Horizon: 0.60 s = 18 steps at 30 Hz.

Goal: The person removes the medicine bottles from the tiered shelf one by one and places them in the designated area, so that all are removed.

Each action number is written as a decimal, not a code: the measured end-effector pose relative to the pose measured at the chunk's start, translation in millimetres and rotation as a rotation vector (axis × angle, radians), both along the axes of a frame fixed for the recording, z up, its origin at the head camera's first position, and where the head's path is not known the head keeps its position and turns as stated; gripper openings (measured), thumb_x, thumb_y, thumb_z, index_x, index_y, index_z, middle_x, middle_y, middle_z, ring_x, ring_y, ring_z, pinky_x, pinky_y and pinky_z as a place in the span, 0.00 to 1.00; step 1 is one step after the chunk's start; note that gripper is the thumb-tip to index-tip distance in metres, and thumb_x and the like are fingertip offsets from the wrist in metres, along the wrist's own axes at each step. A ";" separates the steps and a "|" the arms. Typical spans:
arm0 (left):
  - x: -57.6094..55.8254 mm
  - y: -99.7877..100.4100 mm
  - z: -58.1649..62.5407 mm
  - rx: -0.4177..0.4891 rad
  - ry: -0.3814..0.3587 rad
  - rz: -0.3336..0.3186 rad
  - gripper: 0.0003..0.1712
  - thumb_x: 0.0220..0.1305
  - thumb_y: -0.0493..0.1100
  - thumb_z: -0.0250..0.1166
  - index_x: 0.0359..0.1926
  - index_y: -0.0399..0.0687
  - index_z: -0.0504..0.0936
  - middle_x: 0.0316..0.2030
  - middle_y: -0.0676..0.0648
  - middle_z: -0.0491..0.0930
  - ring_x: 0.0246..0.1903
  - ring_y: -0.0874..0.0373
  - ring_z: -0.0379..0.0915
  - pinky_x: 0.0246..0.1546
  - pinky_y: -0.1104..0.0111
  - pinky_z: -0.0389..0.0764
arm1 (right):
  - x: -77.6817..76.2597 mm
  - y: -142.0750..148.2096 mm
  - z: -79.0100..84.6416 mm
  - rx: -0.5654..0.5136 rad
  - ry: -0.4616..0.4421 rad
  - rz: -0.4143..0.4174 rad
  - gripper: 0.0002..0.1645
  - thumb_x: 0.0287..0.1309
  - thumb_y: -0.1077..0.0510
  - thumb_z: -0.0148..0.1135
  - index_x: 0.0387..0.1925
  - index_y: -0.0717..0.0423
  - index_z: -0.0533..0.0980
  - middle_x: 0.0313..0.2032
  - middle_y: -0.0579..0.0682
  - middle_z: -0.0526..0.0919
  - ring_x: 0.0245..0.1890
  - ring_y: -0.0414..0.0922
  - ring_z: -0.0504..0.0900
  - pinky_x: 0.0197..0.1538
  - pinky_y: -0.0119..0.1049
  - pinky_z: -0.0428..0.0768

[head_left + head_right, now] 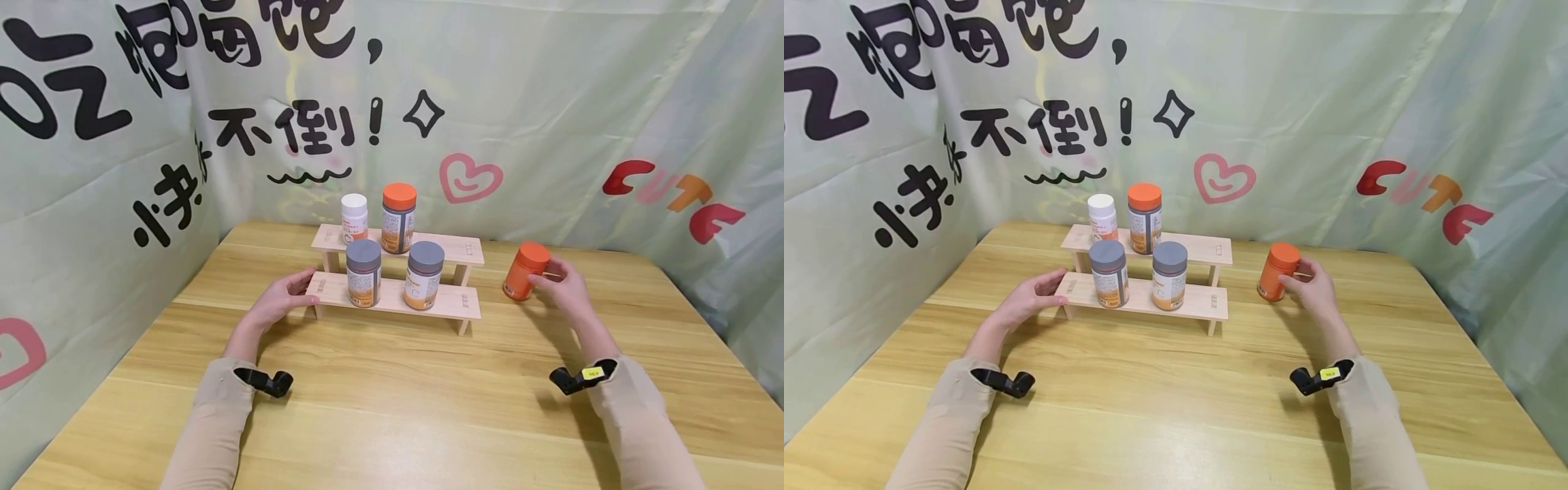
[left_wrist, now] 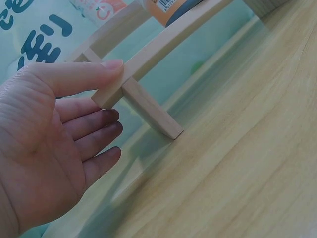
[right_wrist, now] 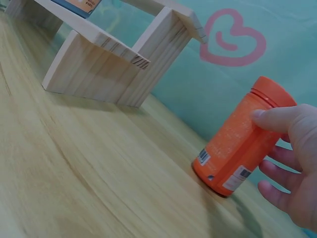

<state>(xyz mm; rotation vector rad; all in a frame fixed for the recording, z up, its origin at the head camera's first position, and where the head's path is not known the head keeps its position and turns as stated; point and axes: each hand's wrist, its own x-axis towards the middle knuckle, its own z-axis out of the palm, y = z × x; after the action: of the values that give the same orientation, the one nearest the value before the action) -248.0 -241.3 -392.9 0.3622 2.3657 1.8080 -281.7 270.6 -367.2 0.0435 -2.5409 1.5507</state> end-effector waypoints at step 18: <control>0.4 -0.7 -0.1 -0.014 0.004 0.006 0.42 0.58 0.37 0.64 0.69 0.32 0.52 0.68 0.33 0.52 0.66 0.40 0.50 0.64 0.53 0.55 | 13.2 12.6 49.7 -0.038 0.112 0.029 0.20 0.60 0.54 0.60 0.52 0.51 0.70 0.36 0.27 0.75 0.37 0.24 0.73 0.39 0.15 0.71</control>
<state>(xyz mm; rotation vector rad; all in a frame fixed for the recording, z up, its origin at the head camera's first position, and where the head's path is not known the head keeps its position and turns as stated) -247.6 -242.0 -392.9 0.3576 2.3839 1.7943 -268.6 283.1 -317.5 0.1583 -2.4351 1.5605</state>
